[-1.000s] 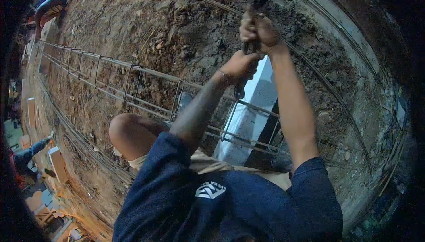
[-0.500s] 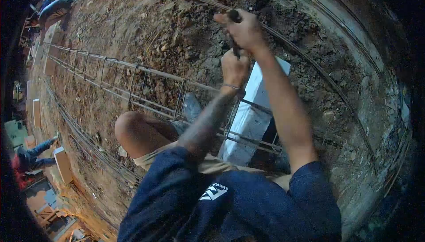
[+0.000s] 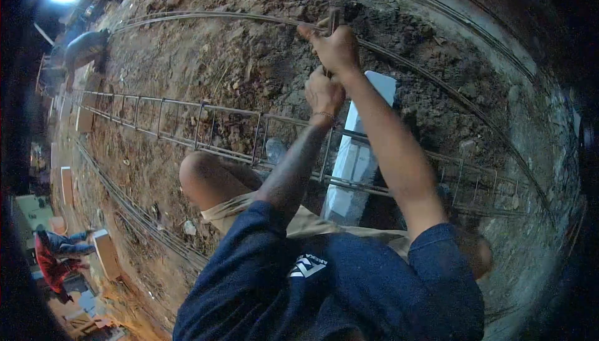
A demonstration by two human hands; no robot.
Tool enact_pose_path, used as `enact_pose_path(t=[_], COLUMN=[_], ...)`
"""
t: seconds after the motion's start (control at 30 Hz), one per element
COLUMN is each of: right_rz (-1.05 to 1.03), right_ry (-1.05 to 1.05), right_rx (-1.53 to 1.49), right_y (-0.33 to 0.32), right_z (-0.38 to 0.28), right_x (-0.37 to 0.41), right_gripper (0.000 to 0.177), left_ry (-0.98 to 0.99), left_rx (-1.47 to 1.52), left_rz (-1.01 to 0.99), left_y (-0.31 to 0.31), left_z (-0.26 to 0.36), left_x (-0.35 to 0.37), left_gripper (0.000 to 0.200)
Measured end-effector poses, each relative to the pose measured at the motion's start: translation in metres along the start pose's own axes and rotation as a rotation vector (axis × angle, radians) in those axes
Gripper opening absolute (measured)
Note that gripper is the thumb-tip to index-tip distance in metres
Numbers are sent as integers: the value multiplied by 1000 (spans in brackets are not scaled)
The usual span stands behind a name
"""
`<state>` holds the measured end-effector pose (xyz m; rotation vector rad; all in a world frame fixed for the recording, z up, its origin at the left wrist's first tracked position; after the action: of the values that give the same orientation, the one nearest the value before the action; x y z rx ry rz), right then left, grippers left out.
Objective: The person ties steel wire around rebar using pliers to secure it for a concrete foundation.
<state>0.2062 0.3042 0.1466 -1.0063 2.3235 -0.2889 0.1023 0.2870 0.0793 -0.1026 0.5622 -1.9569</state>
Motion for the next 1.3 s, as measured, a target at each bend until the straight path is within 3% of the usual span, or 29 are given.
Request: enact_pose_path(t=[0.03, 0.07, 0.1, 0.13, 0.2, 0.23, 0.27, 0.3, 0.33, 0.37, 0.4, 0.47, 0.6, 0.67, 0.73, 0.77, 0.8, 0.87, 0.93, 1.0, 1.07, 1.1, 1.17, 1.2, 1.27, 1.3], right_rz=[8, 15, -92, -83, 28, -149, -327, -693, -684, -443, -198, -99, 174, 246, 159, 114, 85, 70, 89, 99, -21, 68, 45, -21, -212, -48], right_ry=[164, 328, 457, 453, 450, 413, 362, 157, 166, 353, 519, 627, 911, 1004, 888, 833, 778, 784, 845, 962, 1003, 1092, 1168, 972, 834, 659], right_rx=[150, 294, -391, -402, -559, -813, -1064, -1524, -1521, -1181, -822, -838, -958, -896, -1039, -1080, -1119, -1103, -1043, -889, -600, -553, -373, -394, 387, 630], right_y=[-3, -16, -10, -26, -67, -69, -75, -67, -78, -97, -127, -143, -156, -161, -160, -160, -163, -167, -164, -154, -124, -105, -76, -69, -87, -105], right_z=[11, 6, -2, -16, -22, -37, -53, -58, -76, -82, -74, -48, 11, 0, 11, 10, 7, 8, 11, 41, 110, 110, 137, 122, 109, 82], right_x=[-2, 0, 6, -2, -8, -6, -2, 6, 24, 49, 76, 122, 214, 237, 246, 242, 237, 230, 222, 227, 235, 237, 251, 240, 224, 218], right_gripper=[40, 39, 40, 40, 42, 35, 30, 36, 36, 39, 45, 46, 48, 43, 36, 34, 31, 30, 32, 34, 36, 36, 45, 48, 42, 35], left_ry=[-141, -129, 52, 230, 171, -60, -222, -349, -482, -393, -610, -961, -1080, -1136, -734, -1009, -1061, -783, -293, -622, -707, -767, -745, -732, -756, -704], left_rx=[77, 77, 39, -2, 559, 684, 763, 953, 1143, 1098, 1372, 1406, 1226, 813, 726, 995, 970, 669, 498, 610, 1332, 1562, 1556, 1548, 1530, 1598], left_rz=[-6, -9, -28, -48, -424, -707, -828, -907, -981, -1036, -1030, -888, -1082, -1158, -972, -878, -720, -523, -181, -32, -160, -137, -160, -161, -220, -280], left_y=[-4, -5, -8, -11, -2, 8, 0, 9, 21, 31, 44, 56, 95, 99, 81, 80, 65, 39, -7, -54, -27, -25, -25, -26, -23, -20], left_z=[7, 17, 42, 66, 102, 102, 114, 111, 105, 100, 94, 89, 32, 0, 6, 10, 8, -24, -35, -14, -26, -4, 29, 38, 44, 54], left_x=[-1, -2, -5, -4, 3, 17, 39, 59, 81, 99, 126, 172, 265, 295, 270, 271, 256, 213, 163, 145, 136, 137, 134, 134, 139, 139], left_gripper=[41, 41, 38, 35, 38, 40, 39, 38, 37, 44, 47, 50, 42, 39, 39, 40, 40, 43, 45, 39, 34, 30, 29, 28, 25, 26])
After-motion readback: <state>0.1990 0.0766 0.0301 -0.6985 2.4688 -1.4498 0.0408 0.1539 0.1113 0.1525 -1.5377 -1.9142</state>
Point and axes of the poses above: each hand's wrist, its own x-axis away from the middle knuckle, its own y-axis out of the palm, z = x × y, the point moved 10 cm from there along -x, towards the middle knuckle, and after that the axes turned 11 degrees about x, right-handed, at the moved point
